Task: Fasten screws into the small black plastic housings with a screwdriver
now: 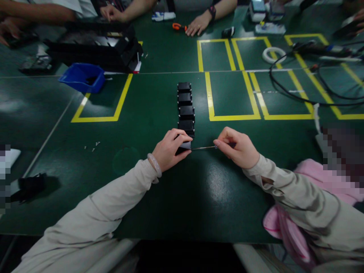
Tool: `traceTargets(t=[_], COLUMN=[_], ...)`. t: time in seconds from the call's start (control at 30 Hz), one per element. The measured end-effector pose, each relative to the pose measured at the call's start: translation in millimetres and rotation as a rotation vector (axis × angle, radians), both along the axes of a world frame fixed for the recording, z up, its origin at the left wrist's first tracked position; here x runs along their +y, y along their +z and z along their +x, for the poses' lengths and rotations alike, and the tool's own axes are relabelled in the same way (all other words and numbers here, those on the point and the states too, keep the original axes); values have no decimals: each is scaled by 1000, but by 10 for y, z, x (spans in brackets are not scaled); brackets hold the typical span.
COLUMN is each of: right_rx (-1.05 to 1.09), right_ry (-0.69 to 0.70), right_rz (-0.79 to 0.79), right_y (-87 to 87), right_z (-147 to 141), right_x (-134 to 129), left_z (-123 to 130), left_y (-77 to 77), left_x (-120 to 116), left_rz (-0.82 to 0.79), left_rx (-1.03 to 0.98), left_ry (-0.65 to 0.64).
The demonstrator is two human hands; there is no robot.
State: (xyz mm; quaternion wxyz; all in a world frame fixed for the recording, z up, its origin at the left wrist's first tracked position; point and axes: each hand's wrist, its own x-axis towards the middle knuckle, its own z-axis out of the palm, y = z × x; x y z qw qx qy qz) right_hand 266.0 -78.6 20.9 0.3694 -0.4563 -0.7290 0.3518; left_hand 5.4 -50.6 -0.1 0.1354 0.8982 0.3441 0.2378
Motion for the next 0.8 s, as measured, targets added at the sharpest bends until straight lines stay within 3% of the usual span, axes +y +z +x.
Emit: traceTargets(t=[0.43, 0.53, 0.8], right_rx=[-207, -223, -91], right_ry=[111, 119, -24], right_rz=[281, 258, 54], right_y=[73, 76, 54], right_z=[-29, -24, -49], right_x=[-97, -102, -27], left_z=[-2, 2, 14], left_y=[-2, 0, 23], left_x=[-3, -3, -1], left_rz=[-21, -20, -18], left_rx=[9, 6, 1], left_ry=[2, 0, -11])
